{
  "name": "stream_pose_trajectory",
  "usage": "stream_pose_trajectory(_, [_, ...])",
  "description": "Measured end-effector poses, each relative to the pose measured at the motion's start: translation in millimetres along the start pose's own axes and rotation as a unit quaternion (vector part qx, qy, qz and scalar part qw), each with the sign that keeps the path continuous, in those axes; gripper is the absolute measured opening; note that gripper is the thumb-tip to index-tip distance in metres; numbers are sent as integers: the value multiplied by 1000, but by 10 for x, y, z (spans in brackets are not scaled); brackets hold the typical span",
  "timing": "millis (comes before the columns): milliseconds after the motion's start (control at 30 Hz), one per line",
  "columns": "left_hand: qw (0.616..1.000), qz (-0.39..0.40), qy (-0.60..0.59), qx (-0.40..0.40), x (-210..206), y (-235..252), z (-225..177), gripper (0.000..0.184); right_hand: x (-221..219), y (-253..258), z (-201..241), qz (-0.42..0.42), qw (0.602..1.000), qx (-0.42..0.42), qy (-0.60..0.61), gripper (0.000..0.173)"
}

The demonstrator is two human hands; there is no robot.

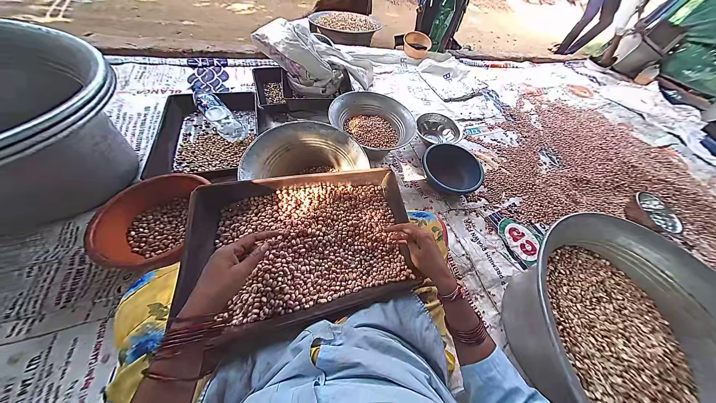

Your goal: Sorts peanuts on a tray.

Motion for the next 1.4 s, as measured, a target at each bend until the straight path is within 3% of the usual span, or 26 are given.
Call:
stream_pose_trajectory(133, [1000,-21,0,-6,70,-43,14,31,122,-44,-35,-30,999,-12,35,35])
stream_pose_trajectory(333, [1000,14,18,-15,-52,-29,-7,29,139,-3,22,-42,995,-28,88,34])
stream_pose_trajectory(1100, [999,43,22,-6,-107,-112,-11,26,179,-24,94,-46,998,-31,35,30])
stream_pose_trajectory(1400, [992,90,89,7,-583,-119,-202,17,-281,-107,177,86,992,-21,-94,19])
Point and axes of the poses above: each hand's wrist, its own y-axis towards the middle knuckle, its own x-axis out of the back of the hand, z = x × y, the point moved 3 cm from there along y, towards the middle knuckle, and after that the axes turned 13 degrees about x, right-handed, at the moved point
